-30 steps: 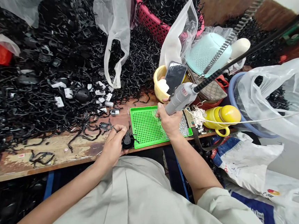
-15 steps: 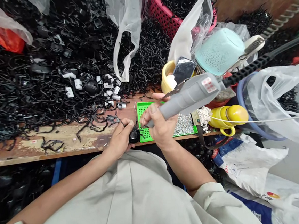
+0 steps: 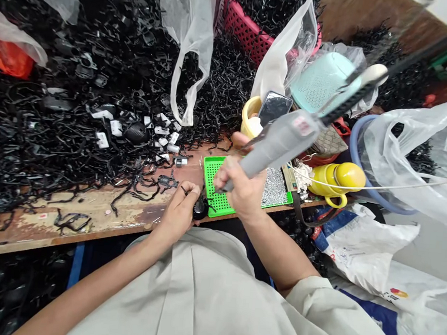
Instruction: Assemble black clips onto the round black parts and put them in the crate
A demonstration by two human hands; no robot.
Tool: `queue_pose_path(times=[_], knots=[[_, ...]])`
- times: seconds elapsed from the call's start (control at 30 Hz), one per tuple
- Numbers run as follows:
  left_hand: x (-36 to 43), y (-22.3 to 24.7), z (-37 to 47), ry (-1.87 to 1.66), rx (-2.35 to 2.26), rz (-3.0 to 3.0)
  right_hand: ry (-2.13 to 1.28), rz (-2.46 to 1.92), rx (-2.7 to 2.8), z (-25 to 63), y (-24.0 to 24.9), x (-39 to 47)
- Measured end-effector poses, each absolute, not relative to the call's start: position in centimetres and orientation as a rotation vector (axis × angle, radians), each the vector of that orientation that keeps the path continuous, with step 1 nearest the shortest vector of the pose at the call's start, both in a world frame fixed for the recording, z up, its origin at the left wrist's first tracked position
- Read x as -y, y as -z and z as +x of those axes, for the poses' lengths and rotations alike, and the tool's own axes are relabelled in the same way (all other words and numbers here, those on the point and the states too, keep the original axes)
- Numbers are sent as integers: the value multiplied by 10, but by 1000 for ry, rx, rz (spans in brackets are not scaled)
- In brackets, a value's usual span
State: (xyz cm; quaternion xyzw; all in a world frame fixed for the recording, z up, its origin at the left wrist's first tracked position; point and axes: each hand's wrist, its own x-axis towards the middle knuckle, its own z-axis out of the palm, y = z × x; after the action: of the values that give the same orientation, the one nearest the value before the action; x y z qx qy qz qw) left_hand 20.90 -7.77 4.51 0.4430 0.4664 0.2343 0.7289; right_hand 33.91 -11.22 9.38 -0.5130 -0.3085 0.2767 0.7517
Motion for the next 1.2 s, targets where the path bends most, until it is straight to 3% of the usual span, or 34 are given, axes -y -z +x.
queue_pose_path(times=[0.2,0.57,0.83,1.2], knots=[[76,-44,210,-390,-1016,991,-308,-1248,612,386,-91,127],[77,-42,211,-414,-978,1020,-569,-1338,633,352,-64,116],[76,-49,208,-393,-970,964,-475,-1150,572,341,-93,130],[71,-48,195,-338,-752,911,-663,-988,569,311,-109,121]])
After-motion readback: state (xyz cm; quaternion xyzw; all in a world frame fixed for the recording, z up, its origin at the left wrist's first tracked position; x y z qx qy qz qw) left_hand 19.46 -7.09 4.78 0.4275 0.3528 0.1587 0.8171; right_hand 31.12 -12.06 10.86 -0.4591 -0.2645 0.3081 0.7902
